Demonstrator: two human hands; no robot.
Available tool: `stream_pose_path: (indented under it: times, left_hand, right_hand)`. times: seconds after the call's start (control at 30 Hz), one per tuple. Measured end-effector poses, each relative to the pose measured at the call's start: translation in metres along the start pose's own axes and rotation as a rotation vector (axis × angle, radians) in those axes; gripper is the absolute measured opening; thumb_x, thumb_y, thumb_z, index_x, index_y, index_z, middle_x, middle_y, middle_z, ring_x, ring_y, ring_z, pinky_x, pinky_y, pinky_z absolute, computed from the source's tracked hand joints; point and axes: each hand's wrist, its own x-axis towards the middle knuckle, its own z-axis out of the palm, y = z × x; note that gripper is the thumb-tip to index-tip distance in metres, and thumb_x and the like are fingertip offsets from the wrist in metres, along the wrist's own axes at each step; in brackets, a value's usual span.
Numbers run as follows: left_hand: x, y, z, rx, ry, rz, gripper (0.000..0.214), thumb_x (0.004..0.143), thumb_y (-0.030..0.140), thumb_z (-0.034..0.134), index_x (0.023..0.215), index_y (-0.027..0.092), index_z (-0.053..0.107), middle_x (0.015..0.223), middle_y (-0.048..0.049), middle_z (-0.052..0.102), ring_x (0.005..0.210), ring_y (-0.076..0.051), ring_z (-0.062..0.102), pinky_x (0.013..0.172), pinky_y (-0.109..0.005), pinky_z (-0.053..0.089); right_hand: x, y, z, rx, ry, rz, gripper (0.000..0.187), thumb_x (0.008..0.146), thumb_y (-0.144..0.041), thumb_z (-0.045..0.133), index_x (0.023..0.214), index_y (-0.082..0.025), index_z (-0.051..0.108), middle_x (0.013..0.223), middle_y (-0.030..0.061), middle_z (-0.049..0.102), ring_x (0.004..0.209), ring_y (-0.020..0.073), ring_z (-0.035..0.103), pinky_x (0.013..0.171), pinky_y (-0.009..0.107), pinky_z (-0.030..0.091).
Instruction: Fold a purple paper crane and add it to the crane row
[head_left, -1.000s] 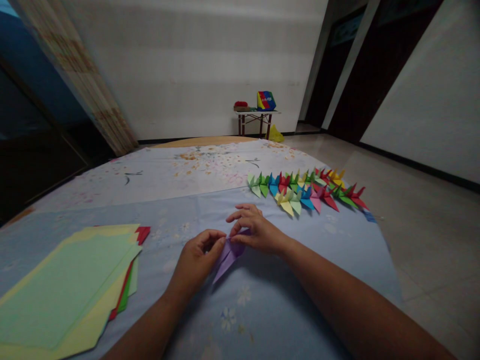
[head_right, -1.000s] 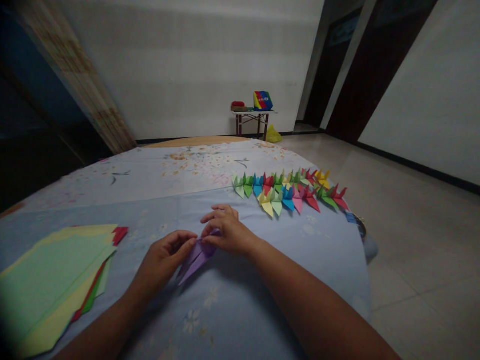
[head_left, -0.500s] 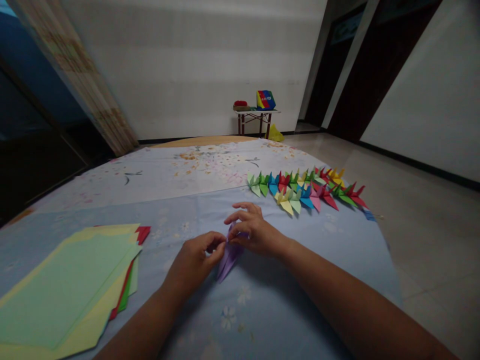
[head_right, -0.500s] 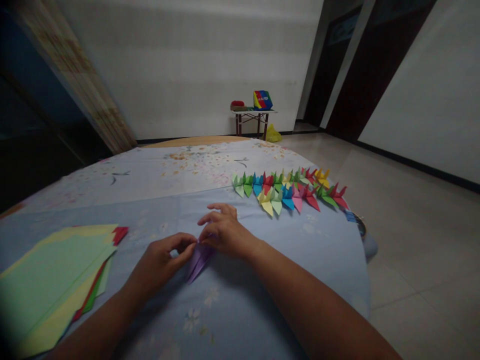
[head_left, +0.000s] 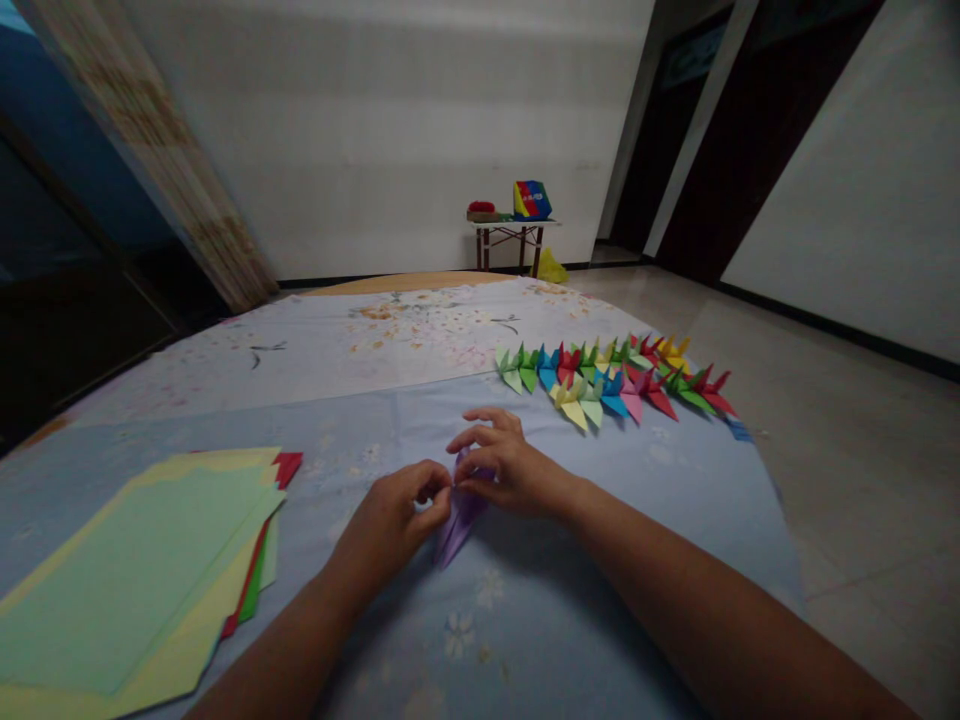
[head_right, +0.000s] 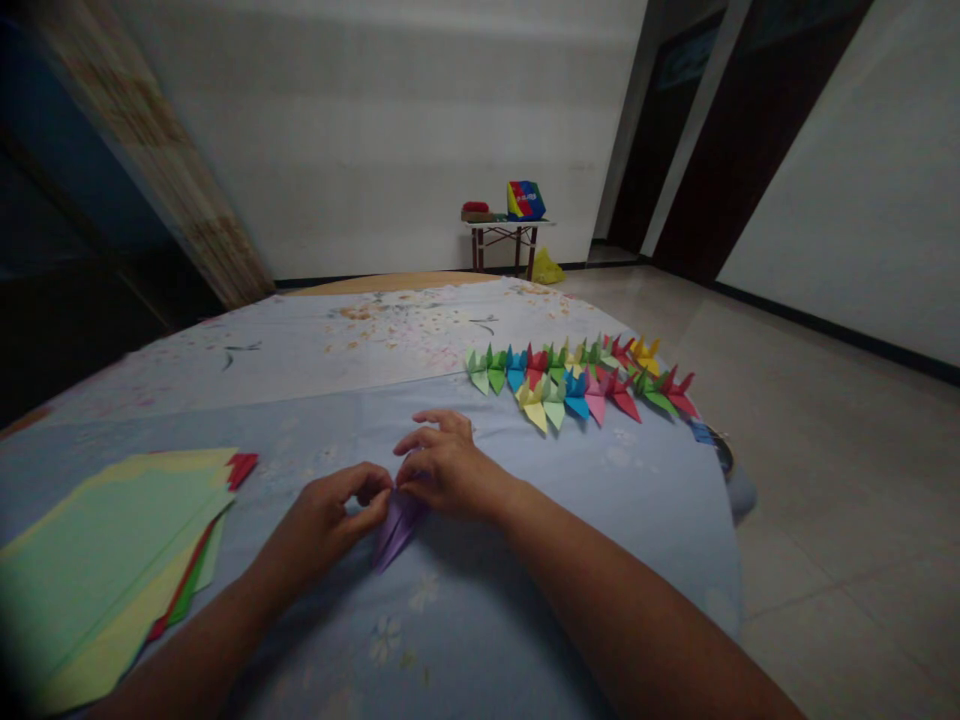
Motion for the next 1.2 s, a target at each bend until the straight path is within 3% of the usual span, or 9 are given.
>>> stream_pose_path:
  times: [0.43, 0.67, 0.77, 0.87, 0.97, 1.1, 1.2]
  left_hand:
    - [-0.002, 0.003, 0.003, -0.125, 0.027, -0.027, 0.013, 0.080, 0.024, 0.048, 0.081, 0.019, 0.060, 0.073, 0.0008, 0.063, 0.068, -0.013, 0.058, 0.067, -0.025, 0.043]
    - [0.000, 0.001, 0.013, -0.371, 0.118, -0.177, 0.014, 0.076, 0.032, 0.057, 0.083, 0.019, 0.060, 0.077, -0.0009, 0.066, 0.071, -0.016, 0.062, 0.068, -0.027, 0.046]
    - [0.002, -0.004, 0.016, -0.564, 0.190, -0.266, 0.024, 0.071, 0.033, 0.063, 0.089, 0.018, 0.057, 0.075, -0.0007, 0.065, 0.070, -0.016, 0.062, 0.065, -0.026, 0.046]
    - [0.004, -0.007, 0.016, -0.719, 0.262, -0.362, 0.035, 0.066, 0.035, 0.067, 0.094, 0.017, 0.056, 0.071, 0.0014, 0.063, 0.065, -0.014, 0.061, 0.060, -0.023, 0.044]
    - [0.005, -0.009, 0.015, -0.797, 0.328, -0.412, 0.041, 0.066, 0.036, 0.070, 0.098, 0.017, 0.055, 0.070, 0.0020, 0.064, 0.062, -0.012, 0.060, 0.061, -0.023, 0.044]
    - [0.005, -0.014, 0.017, -0.892, 0.366, -0.441, 0.045, 0.067, 0.037, 0.070, 0.102, 0.016, 0.053, 0.074, 0.0004, 0.066, 0.066, -0.014, 0.061, 0.067, -0.026, 0.046]
    - [0.005, -0.015, 0.019, -0.920, 0.353, -0.466, 0.046, 0.066, 0.036, 0.071, 0.103, 0.015, 0.054, 0.075, -0.0005, 0.067, 0.068, -0.014, 0.062, 0.068, -0.026, 0.046]
  right_hand:
    - [0.000, 0.000, 0.001, 0.103, -0.005, 0.103, 0.002, 0.074, -0.023, 0.068, 0.076, -0.022, 0.067, 0.112, 0.0007, 0.061, 0.124, 0.0254, 0.032, 0.099, 0.047, 0.024]
    - [0.000, 0.003, 0.003, 0.144, 0.030, 0.155, 0.001, 0.075, -0.023, 0.068, 0.075, -0.023, 0.068, 0.112, 0.0013, 0.060, 0.124, 0.0250, 0.032, 0.100, 0.046, 0.025]
    - [0.002, 0.007, 0.002, 0.189, 0.109, 0.199, 0.020, 0.073, -0.030, 0.070, 0.092, -0.026, 0.068, 0.113, 0.0033, 0.060, 0.120, 0.0236, 0.038, 0.101, 0.045, 0.026]
    - [0.003, 0.012, 0.001, 0.352, 0.250, 0.327, 0.047, 0.074, -0.039, 0.068, 0.117, -0.025, 0.056, 0.120, 0.0070, 0.056, 0.117, 0.0221, 0.044, 0.101, 0.043, 0.030]
    - [0.005, 0.016, 0.002, 0.666, 0.323, 0.526, 0.053, 0.078, -0.045, 0.061, 0.125, -0.023, 0.047, 0.123, 0.0096, 0.053, 0.116, 0.0217, 0.047, 0.095, 0.040, 0.038]
    - [0.006, 0.017, 0.007, 1.031, 0.196, 0.713, 0.066, 0.071, -0.045, 0.067, 0.127, -0.020, 0.041, 0.113, 0.0100, 0.056, 0.100, 0.0206, 0.057, 0.075, 0.032, 0.049]
    - [0.006, 0.018, 0.010, 1.106, 0.095, 0.715, 0.065, 0.063, -0.041, 0.075, 0.118, -0.017, 0.050, 0.086, 0.0035, 0.061, 0.076, 0.0150, 0.059, 0.061, 0.025, 0.047]
